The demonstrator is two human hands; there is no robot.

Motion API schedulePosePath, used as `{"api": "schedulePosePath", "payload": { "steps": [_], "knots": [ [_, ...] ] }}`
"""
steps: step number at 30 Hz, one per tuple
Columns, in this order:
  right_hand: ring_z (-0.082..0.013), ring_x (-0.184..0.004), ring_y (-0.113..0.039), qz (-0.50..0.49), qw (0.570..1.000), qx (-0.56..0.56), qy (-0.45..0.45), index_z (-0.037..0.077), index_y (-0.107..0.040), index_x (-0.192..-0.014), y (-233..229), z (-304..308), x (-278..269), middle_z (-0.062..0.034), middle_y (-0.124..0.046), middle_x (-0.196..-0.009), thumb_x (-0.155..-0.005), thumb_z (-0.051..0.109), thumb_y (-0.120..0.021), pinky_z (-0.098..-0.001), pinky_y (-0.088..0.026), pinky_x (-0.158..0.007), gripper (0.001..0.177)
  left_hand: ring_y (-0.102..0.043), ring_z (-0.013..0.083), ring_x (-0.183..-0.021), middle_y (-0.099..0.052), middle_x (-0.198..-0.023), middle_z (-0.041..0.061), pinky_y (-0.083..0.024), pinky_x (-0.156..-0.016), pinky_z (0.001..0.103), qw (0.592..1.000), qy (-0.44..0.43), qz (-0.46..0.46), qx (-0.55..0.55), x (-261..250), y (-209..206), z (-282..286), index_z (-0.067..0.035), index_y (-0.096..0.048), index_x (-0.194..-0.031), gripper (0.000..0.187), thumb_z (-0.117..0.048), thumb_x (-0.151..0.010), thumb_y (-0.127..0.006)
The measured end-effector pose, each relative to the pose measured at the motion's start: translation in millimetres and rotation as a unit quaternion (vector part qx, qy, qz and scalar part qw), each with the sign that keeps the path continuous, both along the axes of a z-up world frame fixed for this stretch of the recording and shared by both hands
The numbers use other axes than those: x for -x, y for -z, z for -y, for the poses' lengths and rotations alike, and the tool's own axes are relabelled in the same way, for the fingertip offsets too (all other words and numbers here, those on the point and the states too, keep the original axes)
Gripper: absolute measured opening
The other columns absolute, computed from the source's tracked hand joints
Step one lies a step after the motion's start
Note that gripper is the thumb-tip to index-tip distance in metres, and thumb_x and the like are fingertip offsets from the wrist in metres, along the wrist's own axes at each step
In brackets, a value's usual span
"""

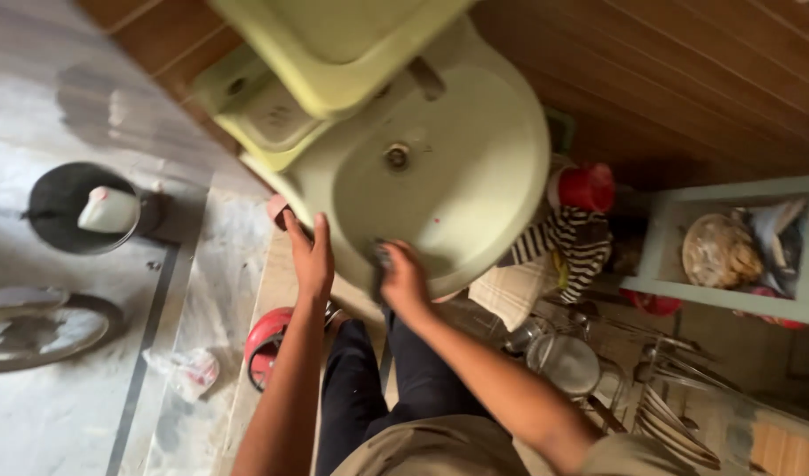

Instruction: Cleaning a washbasin and its fixtures using a cleaning product and a cloth.

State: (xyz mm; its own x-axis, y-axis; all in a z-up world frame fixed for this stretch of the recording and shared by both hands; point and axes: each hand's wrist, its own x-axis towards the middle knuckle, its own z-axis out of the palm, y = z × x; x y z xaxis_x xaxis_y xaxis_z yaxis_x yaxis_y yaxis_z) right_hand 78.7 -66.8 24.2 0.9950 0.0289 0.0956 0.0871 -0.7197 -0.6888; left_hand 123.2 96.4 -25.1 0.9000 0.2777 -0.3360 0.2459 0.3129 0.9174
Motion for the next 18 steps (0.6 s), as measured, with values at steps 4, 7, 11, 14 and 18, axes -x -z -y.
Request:
{"api": "schedulePosePath", "payload": {
  "steps": [4, 7, 11, 14, 18],
  "knots": [
    [-0.034, -0.109, -0.067, -0.127, 0.973, 0.169, -0.089, 0.004, -0.071, -0.117, 29, 161, -51, -0.0169, -0.068, -0.123, -0.08, -0.012, -0.053, -0.0403, -0.055, -0.097, 0.044, -0.043, 0.0394, -0.143, -0.041, -0.155, 0.028, -0.036, -0.116, 0.044, 0.968, -0.072, -0.064, -0.232, -18, -37, 24, 0.003, -0.022, -0.159, 0.089, -0.036, -0.097, -0.072],
    [-0.0285, -0.103, -0.07, -0.217, 0.945, 0.225, -0.1, 0.007, -0.071, -0.12, 20, 264, -131, -0.0126, -0.07, -0.121, -0.084, -0.007, -0.057, -0.0378, -0.057, -0.091, 0.041, -0.043, 0.0424, -0.144, -0.042, -0.157, 0.027, -0.037, -0.116, 0.046, 0.937, -0.095, -0.08, -0.326, -13, -34, 33, 0.0, -0.024, -0.16, 0.088, -0.035, -0.097, -0.075],
    [-0.0261, -0.11, -0.07, -0.214, 0.928, 0.289, -0.102, 0.01, -0.073, -0.122, 67, 285, -179, -0.0094, -0.074, -0.122, -0.095, 0.001, -0.057, -0.0375, -0.055, -0.098, 0.032, -0.042, 0.043, -0.146, -0.041, -0.161, 0.026, -0.038, -0.116, 0.048, 0.927, -0.115, -0.057, -0.351, -13, -43, 36, -0.002, -0.024, -0.162, 0.086, -0.032, -0.099, -0.074],
    [-0.0306, -0.118, -0.066, -0.182, 0.959, 0.176, -0.125, 0.007, -0.069, -0.125, 88, 105, -103, -0.0138, -0.07, -0.128, -0.093, 0.002, -0.059, -0.0389, -0.053, -0.103, 0.034, -0.045, 0.042, -0.143, -0.043, -0.159, 0.025, -0.039, -0.112, 0.048, 0.93, -0.111, -0.085, -0.34, -19, -55, 31, -0.003, -0.025, -0.162, 0.088, -0.034, -0.096, -0.073],
    [-0.0373, -0.13, -0.059, -0.143, 0.975, 0.009, -0.169, 0.001, -0.064, -0.131, 102, 46, -77, -0.0204, -0.064, -0.138, -0.09, 0.005, -0.063, -0.0409, -0.049, -0.11, 0.041, -0.047, 0.0426, -0.141, -0.045, -0.157, 0.025, -0.04, -0.112, 0.048, 0.922, -0.12, -0.12, -0.347, -12, -35, 41, -0.002, -0.027, -0.162, 0.088, -0.038, -0.096, -0.074]
  ]
}}
